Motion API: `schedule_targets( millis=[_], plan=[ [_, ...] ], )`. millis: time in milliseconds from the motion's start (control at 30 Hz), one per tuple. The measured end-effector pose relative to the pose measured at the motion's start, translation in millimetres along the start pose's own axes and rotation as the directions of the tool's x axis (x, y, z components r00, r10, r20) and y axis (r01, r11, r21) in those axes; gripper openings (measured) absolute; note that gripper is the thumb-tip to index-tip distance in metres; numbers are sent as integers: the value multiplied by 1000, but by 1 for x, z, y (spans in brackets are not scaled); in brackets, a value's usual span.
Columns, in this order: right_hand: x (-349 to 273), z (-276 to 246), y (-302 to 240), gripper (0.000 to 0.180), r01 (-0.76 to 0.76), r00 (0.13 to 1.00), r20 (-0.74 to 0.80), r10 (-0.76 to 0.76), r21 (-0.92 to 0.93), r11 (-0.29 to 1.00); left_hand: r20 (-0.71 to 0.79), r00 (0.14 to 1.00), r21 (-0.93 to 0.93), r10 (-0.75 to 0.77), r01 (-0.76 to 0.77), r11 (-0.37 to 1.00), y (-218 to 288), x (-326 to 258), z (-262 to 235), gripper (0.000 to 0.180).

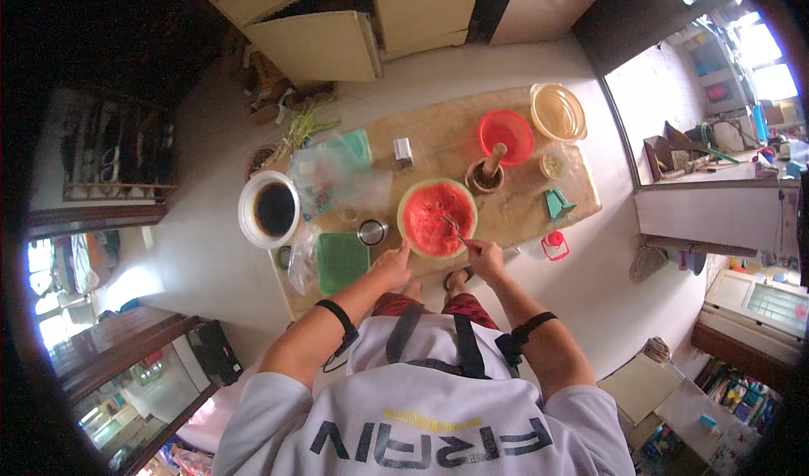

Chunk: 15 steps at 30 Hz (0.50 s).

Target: The person scoops watermelon into a bowl with a spoon, flips a crepe on a griddle using a wooden spatula, and stirs batter in a bowl with a spoon.

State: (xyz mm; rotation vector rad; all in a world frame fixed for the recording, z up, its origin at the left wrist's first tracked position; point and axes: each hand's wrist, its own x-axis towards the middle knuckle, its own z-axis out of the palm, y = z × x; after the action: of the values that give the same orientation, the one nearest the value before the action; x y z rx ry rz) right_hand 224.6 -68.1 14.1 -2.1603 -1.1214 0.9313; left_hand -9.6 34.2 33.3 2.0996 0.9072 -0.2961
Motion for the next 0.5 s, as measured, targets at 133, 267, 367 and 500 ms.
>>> schedule_targets(
  millis=[133,267,367,500],
  plan=[
    [4,3,17,24,-182,981,106,165,181,966,-92,995,35,48,-45,998,-12,3,15,78],
    [4,0,33,25,-238,964,174,200,234,943,31,999,10,-10,10,1000,-6,5,11,84],
    [4,1,29,27,-253,957,216,193,300,920,-1,1000,19,-7,7,1000,-7,3,12,83],
    [4,-4,16,26,-471,873,385,301,500,727,-2,1000,26,-22,22,999,-7,0,8,80]
  ],
)
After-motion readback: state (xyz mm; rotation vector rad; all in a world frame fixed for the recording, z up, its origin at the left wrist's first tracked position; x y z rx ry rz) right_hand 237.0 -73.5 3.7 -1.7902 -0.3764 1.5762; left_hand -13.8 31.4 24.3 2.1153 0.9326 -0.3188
